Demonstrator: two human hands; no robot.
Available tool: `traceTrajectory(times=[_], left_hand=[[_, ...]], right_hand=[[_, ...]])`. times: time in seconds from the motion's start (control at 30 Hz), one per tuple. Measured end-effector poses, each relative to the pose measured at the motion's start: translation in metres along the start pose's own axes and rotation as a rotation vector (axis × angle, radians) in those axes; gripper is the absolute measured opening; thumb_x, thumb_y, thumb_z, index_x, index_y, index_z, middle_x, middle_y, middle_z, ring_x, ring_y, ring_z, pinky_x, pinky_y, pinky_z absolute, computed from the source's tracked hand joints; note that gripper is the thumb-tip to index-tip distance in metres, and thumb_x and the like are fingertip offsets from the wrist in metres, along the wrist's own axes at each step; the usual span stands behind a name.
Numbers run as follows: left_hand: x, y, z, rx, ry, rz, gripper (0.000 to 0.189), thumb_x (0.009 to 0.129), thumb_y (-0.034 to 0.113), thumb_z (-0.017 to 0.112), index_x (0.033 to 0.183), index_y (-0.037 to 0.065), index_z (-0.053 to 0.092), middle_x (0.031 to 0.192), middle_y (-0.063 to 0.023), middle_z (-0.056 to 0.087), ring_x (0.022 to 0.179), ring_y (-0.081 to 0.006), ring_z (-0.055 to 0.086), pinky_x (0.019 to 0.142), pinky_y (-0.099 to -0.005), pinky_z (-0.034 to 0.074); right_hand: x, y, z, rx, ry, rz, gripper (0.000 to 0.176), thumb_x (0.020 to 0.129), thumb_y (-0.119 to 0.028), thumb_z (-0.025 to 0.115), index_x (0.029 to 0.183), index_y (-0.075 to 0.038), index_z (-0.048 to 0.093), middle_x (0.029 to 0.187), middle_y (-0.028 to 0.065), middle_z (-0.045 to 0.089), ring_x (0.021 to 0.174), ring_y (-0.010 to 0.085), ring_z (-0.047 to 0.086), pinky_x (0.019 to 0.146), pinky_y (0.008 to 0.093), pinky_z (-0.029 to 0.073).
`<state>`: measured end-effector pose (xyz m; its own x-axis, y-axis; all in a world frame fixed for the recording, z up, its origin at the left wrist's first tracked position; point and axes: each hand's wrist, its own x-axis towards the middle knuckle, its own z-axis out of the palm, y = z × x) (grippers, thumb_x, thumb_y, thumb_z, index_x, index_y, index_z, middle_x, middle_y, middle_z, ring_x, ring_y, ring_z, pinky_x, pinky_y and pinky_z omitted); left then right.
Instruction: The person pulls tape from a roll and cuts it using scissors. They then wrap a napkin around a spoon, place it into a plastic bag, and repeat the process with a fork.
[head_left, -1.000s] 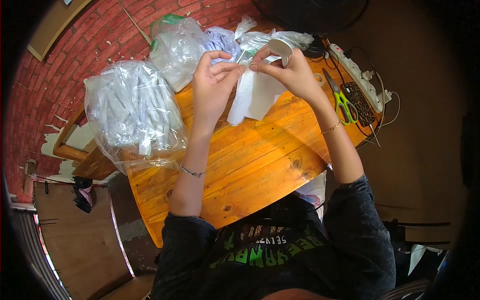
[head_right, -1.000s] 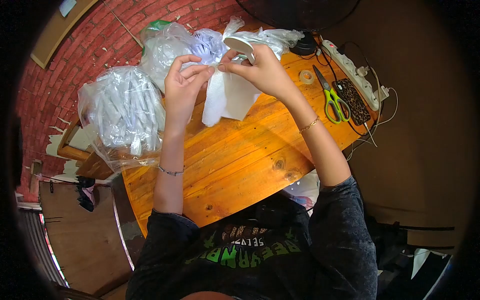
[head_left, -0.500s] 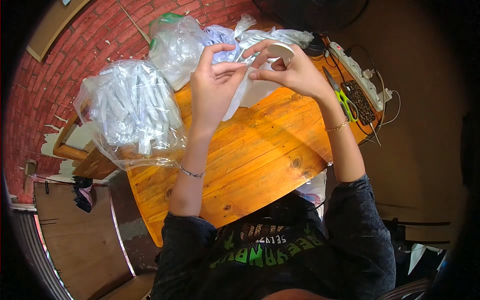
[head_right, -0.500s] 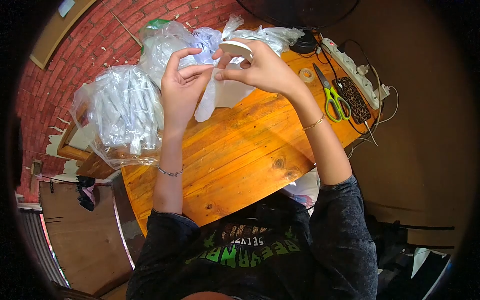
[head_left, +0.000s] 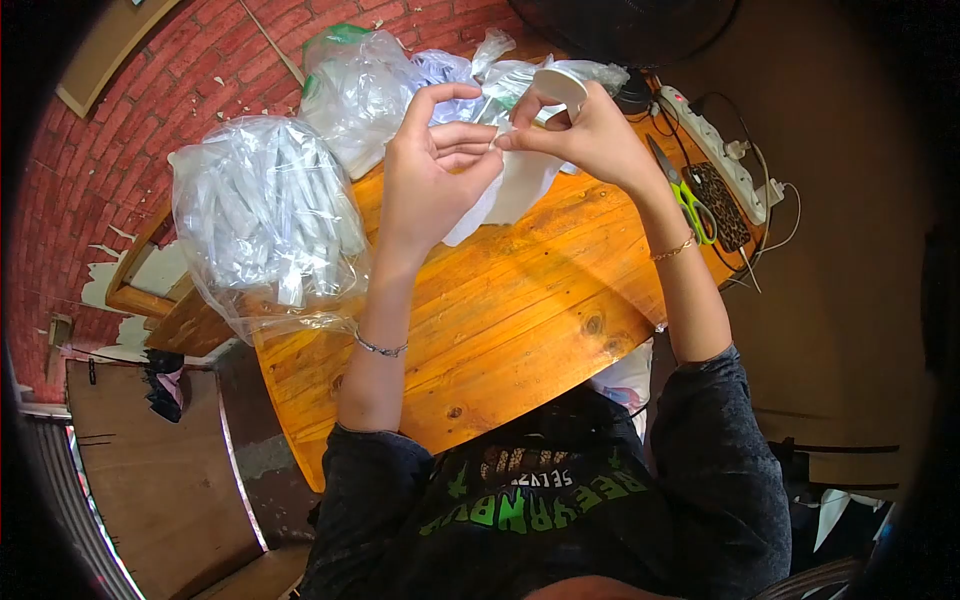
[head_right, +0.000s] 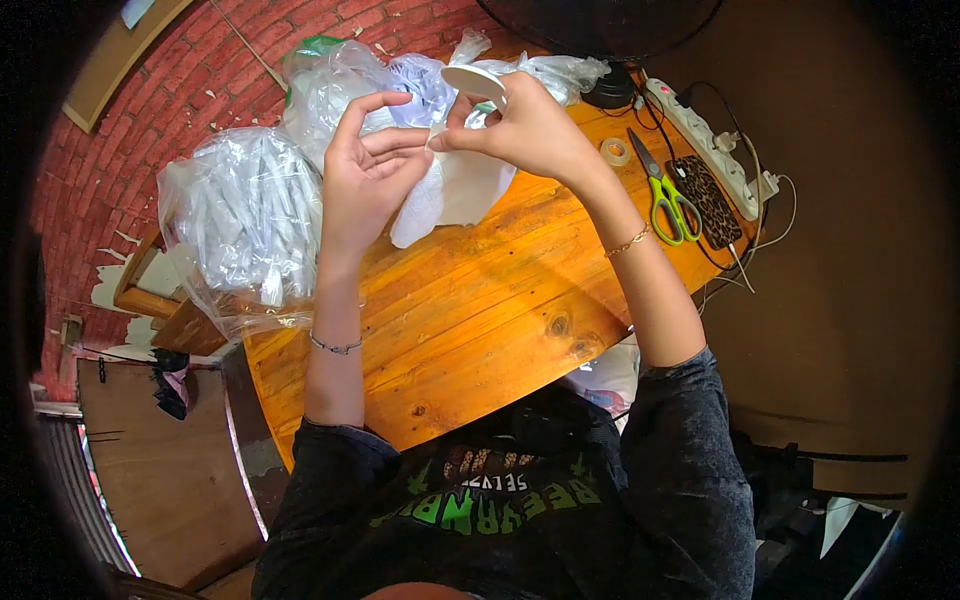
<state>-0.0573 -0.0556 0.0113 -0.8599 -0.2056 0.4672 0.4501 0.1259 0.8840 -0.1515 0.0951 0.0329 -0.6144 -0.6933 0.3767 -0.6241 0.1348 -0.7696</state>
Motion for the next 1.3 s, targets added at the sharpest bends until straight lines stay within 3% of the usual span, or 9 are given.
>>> traceTrajectory(times=[0.2,0.37,0.47,0.6,0.77,0.8,0.9,1.2,1.3], left_hand=[[-0.003,0.009,-0.017,0.016,0.075,-0.074,0.05,0.069,-0.006,0.071,0.112,0.001,0.046,0.08,-0.0104,0.063,0.073,-0.0121,0.062,0.066,-0.0215,0.052],[-0.014,0.02,-0.051,0.048,0.169,-0.06,0.053,0.068,-0.004,0.072,0.114,0.0,0.045,0.091,-0.013,0.061,0.079,-0.0141,0.061,0.069,-0.0234,0.05],[-0.031,0.022,-0.058,-0.077,0.199,-0.144,0.056,0.069,0.015,0.075,0.115,-0.002,0.048,0.1,-0.0144,0.059,0.094,-0.0185,0.058,0.083,-0.0286,0.046],[-0.046,-0.004,-0.071,-0.023,-0.041,-0.374,0.052,0.07,0.027,0.073,0.11,-0.002,0.057,0.1,-0.0139,0.061,0.095,-0.0185,0.059,0.084,-0.0276,0.045],[-0.062,0.005,-0.082,-0.081,0.021,-0.545,0.048,0.073,0.018,0.069,0.109,-0.008,0.052,0.097,-0.0158,0.062,0.083,-0.0189,0.063,0.072,-0.0284,0.051],[-0.064,0.007,-0.083,-0.123,0.055,-0.569,0.047,0.073,0.016,0.068,0.109,-0.008,0.051,0.096,-0.0158,0.062,0.083,-0.0191,0.063,0.072,-0.0287,0.052],[-0.072,0.008,-0.083,-0.22,0.161,-0.582,0.045,0.075,0.013,0.065,0.11,-0.009,0.048,0.097,-0.016,0.061,0.085,-0.0198,0.063,0.073,-0.0294,0.052],[-0.091,-0.003,-0.075,-0.679,0.244,-0.679,0.046,0.08,0.01,0.06,0.117,-0.01,0.042,0.109,-0.0184,0.054,0.102,-0.0243,0.056,0.088,-0.0361,0.047],[-0.09,-0.01,-0.07,-0.692,0.198,-0.681,0.045,0.082,0.009,0.058,0.12,-0.008,0.04,0.113,-0.0175,0.053,0.108,-0.0253,0.052,0.093,-0.0383,0.044]], right_hand=[[0.006,0.013,0.017,0.184,0.031,-0.199,0.027,0.067,-0.017,0.076,0.084,-0.004,0.061,0.074,0.0011,0.06,0.068,0.0083,0.056,0.058,0.0192,0.043],[0.013,0.005,0.01,-0.005,-0.253,0.1,0.047,0.063,-0.026,0.077,0.1,0.0,0.063,0.089,0.0083,0.065,0.081,0.0147,0.058,0.074,0.0259,0.045],[0.017,0.002,0.02,0.123,-0.236,-0.04,0.039,0.065,-0.024,0.076,0.093,0.001,0.064,0.083,0.0064,0.065,0.074,0.014,0.057,0.072,0.0258,0.045],[0.018,-0.012,0.035,0.174,-0.318,-0.085,0.033,0.066,-0.021,0.075,0.087,0.001,0.065,0.08,0.0054,0.065,0.069,0.0129,0.056,0.07,0.025,0.044],[0.026,-0.011,0.044,0.067,-0.407,0.029,0.038,0.064,-0.024,0.077,0.092,-0.002,0.064,0.08,0.0034,0.062,0.069,0.0097,0.053,0.058,0.0219,0.04],[0.028,-0.007,0.048,0.016,-0.413,0.039,0.038,0.063,-0.028,0.077,0.087,-0.002,0.064,0.067,0.0017,0.057,0.054,0.007,0.047,0.046,0.019,0.032],[0.022,-0.005,0.051,-0.011,-0.414,0.128,0.033,0.063,-0.028,0.077,0.074,-0.001,0.061,0.054,-0.0012,0.048,0.042,0.0055,0.039,0.04,0.0168,0.025],[0.015,0.006,0.066,0.212,-0.368,0.169,0.037,0.063,-0.028,0.078,0.056,-0.009,0.047,0.048,-0.0047,0.038,0.038,0.0039,0.032,0.037,0.0172,0.02],[0.013,0.001,0.061,0.047,-0.385,0.193,0.036,0.065,-0.028,0.077,0.056,-0.01,0.047,0.047,-0.0062,0.036,0.039,0.0039,0.03,0.038,0.0182,0.021]])
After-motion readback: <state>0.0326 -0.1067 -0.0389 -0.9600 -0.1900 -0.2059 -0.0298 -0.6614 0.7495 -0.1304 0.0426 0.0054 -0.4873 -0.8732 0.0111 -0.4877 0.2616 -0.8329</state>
